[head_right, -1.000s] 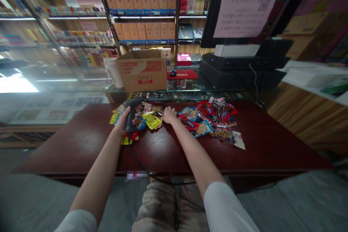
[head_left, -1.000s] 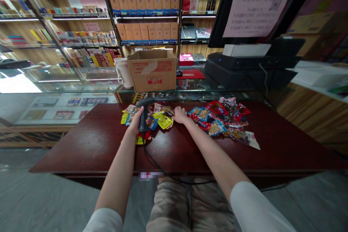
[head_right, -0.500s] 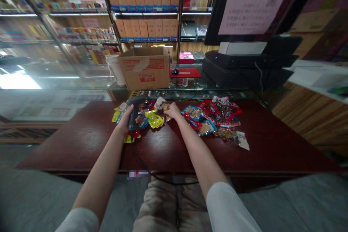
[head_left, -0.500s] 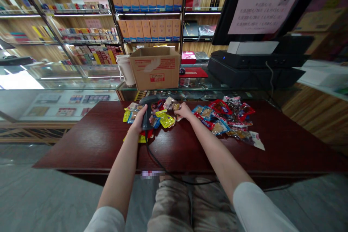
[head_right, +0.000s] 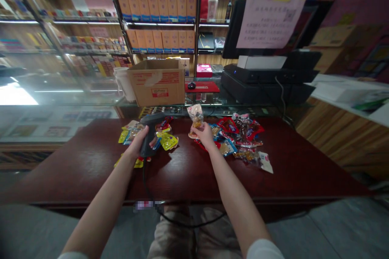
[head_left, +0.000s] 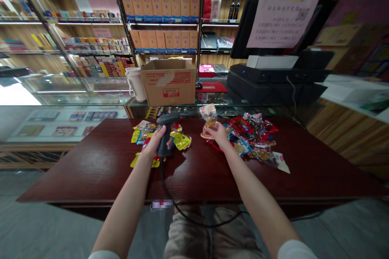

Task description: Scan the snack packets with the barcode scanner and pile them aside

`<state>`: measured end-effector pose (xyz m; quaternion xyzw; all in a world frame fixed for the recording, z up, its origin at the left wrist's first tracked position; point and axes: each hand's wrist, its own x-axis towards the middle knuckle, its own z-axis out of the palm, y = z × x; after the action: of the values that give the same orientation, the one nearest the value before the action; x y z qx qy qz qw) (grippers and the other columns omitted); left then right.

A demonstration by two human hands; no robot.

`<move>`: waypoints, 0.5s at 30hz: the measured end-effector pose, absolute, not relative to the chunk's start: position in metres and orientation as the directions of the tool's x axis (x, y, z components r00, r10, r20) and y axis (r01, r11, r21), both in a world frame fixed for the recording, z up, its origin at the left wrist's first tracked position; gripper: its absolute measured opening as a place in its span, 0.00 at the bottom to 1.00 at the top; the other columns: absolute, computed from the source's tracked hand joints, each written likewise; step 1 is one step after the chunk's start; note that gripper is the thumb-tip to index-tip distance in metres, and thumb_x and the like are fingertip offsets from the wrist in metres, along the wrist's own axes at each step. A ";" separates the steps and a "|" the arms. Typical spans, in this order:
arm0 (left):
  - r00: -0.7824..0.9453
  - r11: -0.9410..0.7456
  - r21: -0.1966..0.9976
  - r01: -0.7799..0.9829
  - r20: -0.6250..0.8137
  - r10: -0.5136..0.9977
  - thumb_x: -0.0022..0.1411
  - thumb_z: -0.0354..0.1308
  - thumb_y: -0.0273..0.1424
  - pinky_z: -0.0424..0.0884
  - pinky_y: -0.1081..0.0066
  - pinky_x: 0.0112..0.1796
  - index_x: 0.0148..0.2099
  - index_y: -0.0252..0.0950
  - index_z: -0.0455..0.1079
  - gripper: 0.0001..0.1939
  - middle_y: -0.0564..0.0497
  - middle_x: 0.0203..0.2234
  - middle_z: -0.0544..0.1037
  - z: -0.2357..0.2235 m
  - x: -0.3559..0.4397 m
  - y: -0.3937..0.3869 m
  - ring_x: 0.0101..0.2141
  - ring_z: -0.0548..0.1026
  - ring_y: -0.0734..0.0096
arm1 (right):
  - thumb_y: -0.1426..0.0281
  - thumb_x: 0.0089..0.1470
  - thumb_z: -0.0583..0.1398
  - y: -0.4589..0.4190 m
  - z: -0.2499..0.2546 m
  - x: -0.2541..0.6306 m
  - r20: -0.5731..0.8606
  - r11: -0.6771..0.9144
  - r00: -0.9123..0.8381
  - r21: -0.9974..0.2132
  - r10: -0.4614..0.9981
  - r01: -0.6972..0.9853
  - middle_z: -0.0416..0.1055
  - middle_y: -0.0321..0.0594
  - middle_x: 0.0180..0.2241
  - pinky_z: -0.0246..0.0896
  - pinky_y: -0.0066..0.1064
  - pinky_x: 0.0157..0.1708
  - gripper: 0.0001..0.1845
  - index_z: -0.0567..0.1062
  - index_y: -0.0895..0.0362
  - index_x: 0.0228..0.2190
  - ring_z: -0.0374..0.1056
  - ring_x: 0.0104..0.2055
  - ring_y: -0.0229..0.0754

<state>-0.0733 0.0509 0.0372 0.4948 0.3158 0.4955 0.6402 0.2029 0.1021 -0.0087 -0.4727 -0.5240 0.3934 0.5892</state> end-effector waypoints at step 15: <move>0.371 0.052 0.946 -0.319 0.075 0.925 0.53 0.63 0.53 0.59 0.75 0.18 0.43 0.31 0.68 0.30 0.59 0.13 0.63 0.031 -0.048 0.042 0.14 0.62 0.78 | 0.61 0.41 0.67 0.093 -0.010 0.187 0.233 0.246 -0.102 -0.957 0.967 0.151 0.78 0.43 0.39 0.69 0.42 0.46 0.21 0.68 0.55 0.36 0.76 0.42 0.48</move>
<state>-0.0482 0.0425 0.0313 0.5013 0.3023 0.4721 0.6591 0.1871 0.0927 -0.0103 -0.4534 -0.6163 0.4138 0.4933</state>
